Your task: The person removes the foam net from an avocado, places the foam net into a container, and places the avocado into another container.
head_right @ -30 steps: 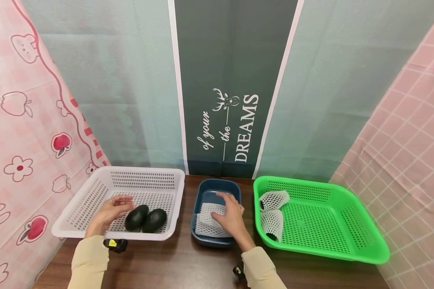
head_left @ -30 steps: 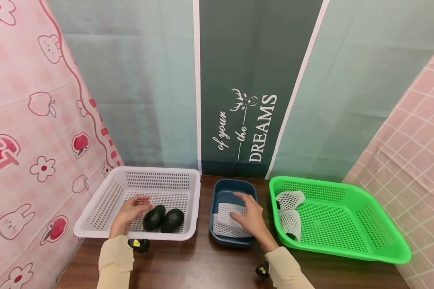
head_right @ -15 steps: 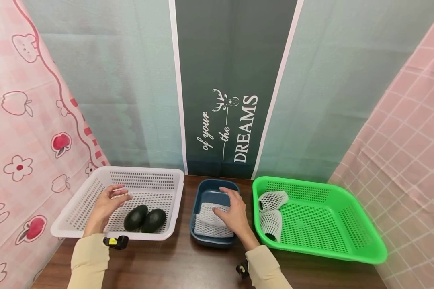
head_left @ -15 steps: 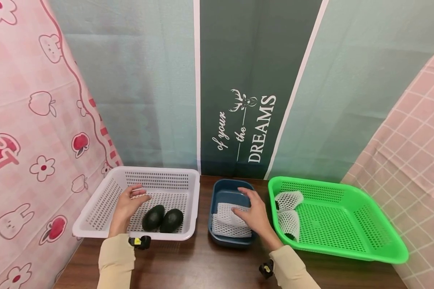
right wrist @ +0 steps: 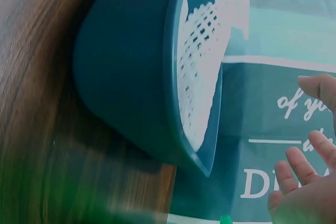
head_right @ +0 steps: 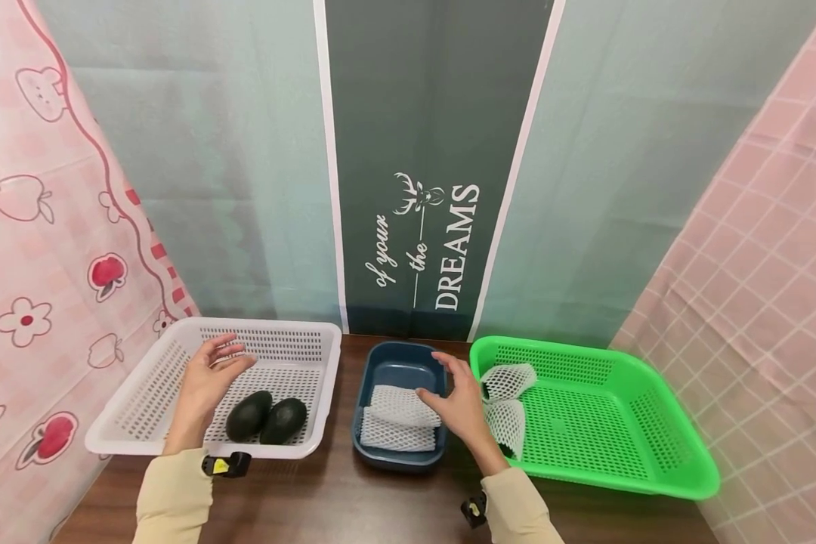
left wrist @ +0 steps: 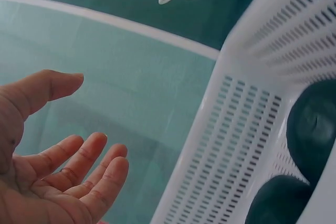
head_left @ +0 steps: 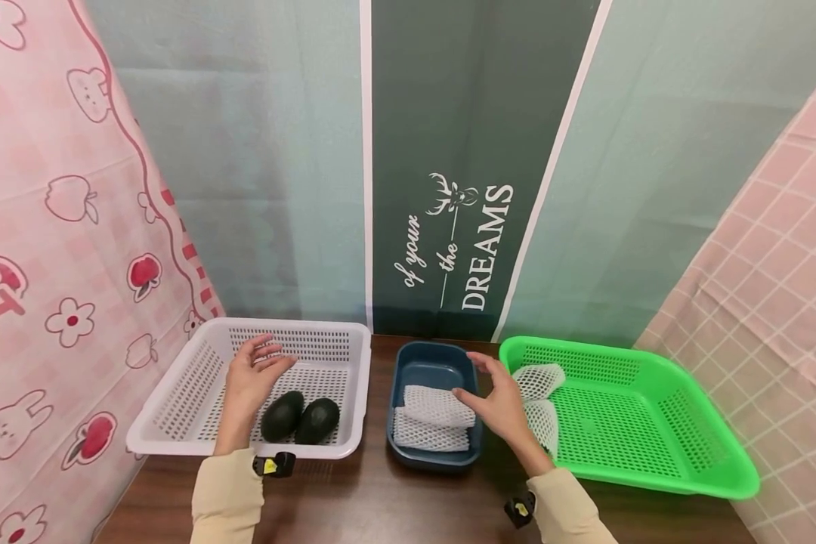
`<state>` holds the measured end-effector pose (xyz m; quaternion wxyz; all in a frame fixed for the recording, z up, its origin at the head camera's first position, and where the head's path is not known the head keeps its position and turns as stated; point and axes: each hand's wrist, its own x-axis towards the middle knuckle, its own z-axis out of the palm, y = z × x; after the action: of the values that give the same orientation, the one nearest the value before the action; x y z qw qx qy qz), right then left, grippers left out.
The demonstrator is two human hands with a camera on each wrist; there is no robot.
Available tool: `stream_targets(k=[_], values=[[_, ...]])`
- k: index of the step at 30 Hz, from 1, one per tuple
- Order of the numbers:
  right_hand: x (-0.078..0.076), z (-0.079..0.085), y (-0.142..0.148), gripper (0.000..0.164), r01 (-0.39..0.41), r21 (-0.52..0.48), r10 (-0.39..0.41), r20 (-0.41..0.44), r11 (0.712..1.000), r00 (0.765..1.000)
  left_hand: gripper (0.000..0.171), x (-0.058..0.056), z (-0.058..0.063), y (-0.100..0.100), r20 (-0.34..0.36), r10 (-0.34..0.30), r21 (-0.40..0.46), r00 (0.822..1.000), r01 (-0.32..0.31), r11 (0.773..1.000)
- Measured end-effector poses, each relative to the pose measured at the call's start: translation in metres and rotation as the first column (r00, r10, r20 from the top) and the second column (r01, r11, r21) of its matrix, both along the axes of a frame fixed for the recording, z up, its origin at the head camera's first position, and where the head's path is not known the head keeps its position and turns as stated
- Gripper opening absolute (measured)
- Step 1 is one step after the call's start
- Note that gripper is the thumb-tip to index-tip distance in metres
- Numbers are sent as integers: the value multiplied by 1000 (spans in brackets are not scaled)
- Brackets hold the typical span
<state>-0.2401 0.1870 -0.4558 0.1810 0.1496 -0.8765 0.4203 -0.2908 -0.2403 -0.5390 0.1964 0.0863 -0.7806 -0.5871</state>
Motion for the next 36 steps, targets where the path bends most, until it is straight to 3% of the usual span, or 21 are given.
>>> stream_targets(k=[4, 7, 11, 14, 18, 31, 36], values=[[3, 4, 9, 59, 2, -24, -1, 21, 1000, 1000, 70, 3, 8, 13, -59, -43, -2, 997, 42, 999], [4, 7, 15, 59, 20, -22, -19, 37, 1000, 999, 66, 25, 45, 31, -64, -90, 36, 994, 92, 995], [3, 9, 24, 60, 26, -14, -25, 53, 1000, 998, 63, 61, 110, 60, -15, -131, 89, 991, 131, 987], [2, 10, 30, 60, 30, -10, -29, 75, 1000, 997, 63, 74, 133, 73, 25, -140, 92, 990, 137, 986], [2, 12, 37, 60, 34, 15, -35, 98, 999, 995, 60, 78, 138, 81, 39, -123, 73, 992, 120, 990], [-1, 15, 65, 61, 69, 78, -74, 62, 995, 995, 54, 76, 128, 102, -3, -143, 49, 990, 143, 989], [0, 21, 78, 58, 44, 82, -50, 72, 996, 996, 53, 76, 126, 113, -32, -151, 68, 988, 153, 986]])
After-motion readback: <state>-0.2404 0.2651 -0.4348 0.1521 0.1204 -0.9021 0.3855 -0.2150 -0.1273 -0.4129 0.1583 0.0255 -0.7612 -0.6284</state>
